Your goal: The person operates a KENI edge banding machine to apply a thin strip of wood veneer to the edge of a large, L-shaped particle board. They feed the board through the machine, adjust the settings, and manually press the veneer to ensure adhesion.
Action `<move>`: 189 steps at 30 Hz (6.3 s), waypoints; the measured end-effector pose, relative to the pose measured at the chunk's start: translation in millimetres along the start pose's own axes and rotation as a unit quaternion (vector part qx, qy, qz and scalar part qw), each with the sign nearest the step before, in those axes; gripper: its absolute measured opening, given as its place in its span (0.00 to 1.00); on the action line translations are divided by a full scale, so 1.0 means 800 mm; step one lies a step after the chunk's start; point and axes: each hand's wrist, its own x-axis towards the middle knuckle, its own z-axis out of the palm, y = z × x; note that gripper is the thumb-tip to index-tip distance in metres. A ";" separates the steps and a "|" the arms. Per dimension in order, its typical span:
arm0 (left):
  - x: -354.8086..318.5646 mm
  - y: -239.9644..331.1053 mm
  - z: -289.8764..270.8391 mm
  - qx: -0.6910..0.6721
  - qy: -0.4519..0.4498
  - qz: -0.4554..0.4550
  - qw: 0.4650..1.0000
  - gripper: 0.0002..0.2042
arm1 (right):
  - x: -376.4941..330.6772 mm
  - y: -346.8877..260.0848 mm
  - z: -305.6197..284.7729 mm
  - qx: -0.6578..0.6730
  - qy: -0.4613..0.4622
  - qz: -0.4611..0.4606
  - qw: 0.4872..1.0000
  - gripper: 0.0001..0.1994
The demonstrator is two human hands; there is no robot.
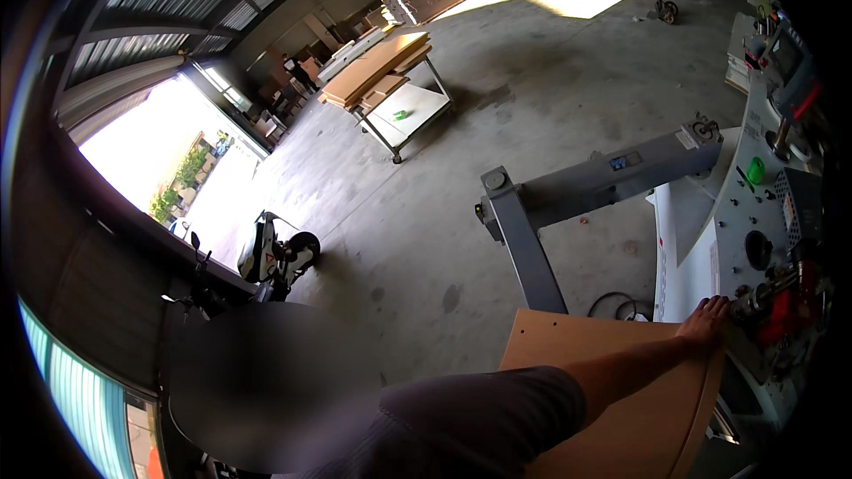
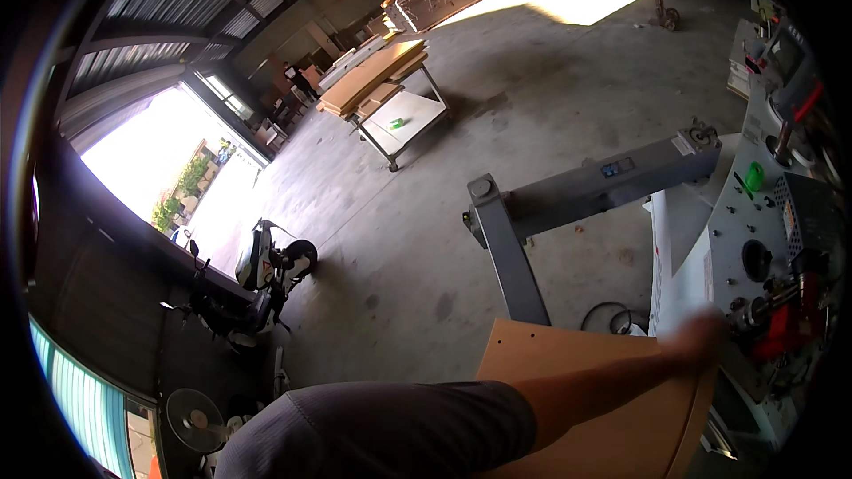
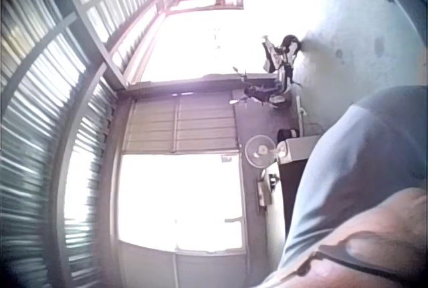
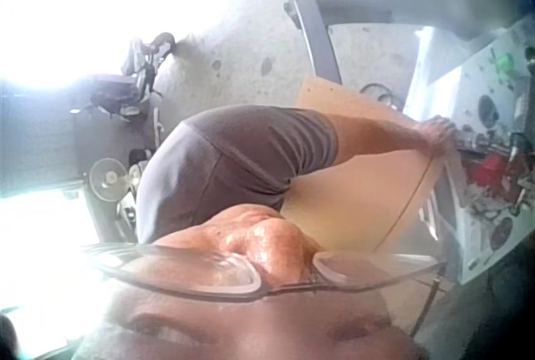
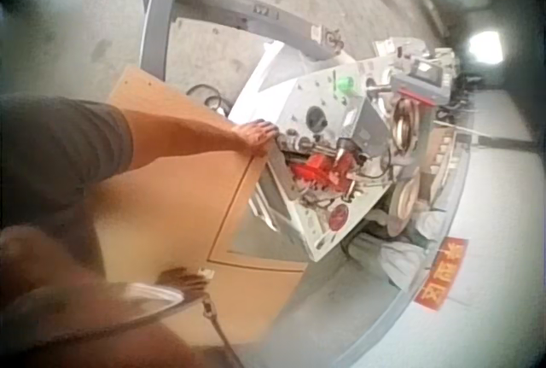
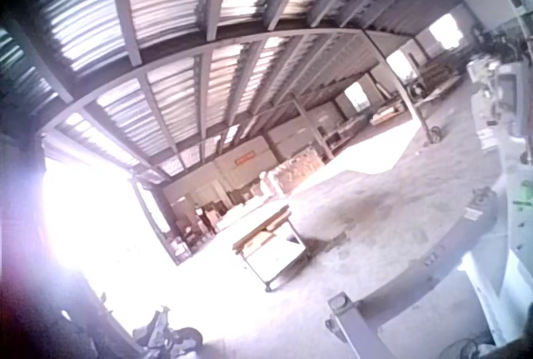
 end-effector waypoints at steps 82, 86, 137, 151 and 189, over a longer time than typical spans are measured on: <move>0.036 -0.007 0.037 0.063 0.106 0.040 0.992 0.53 | -0.070 0.031 0.027 -0.022 -0.021 0.108 0.994 0.34; 0.039 0.007 0.033 0.016 0.094 0.005 0.995 0.56 | -0.059 0.035 0.022 -0.017 -0.034 0.128 0.991 0.34; 0.051 -0.035 0.020 0.153 0.099 0.029 0.983 0.20 | -0.037 0.011 0.013 -0.026 -0.087 0.091 0.992 0.34; 0.060 -0.032 0.010 0.212 0.091 -0.015 0.973 0.21 | -0.010 0.015 0.010 -0.039 -0.092 0.077 0.992 0.36; 0.117 -0.042 -0.029 0.237 0.009 0.166 0.957 0.25 | 0.027 -0.048 0.020 -0.043 -0.091 0.082 0.992 0.36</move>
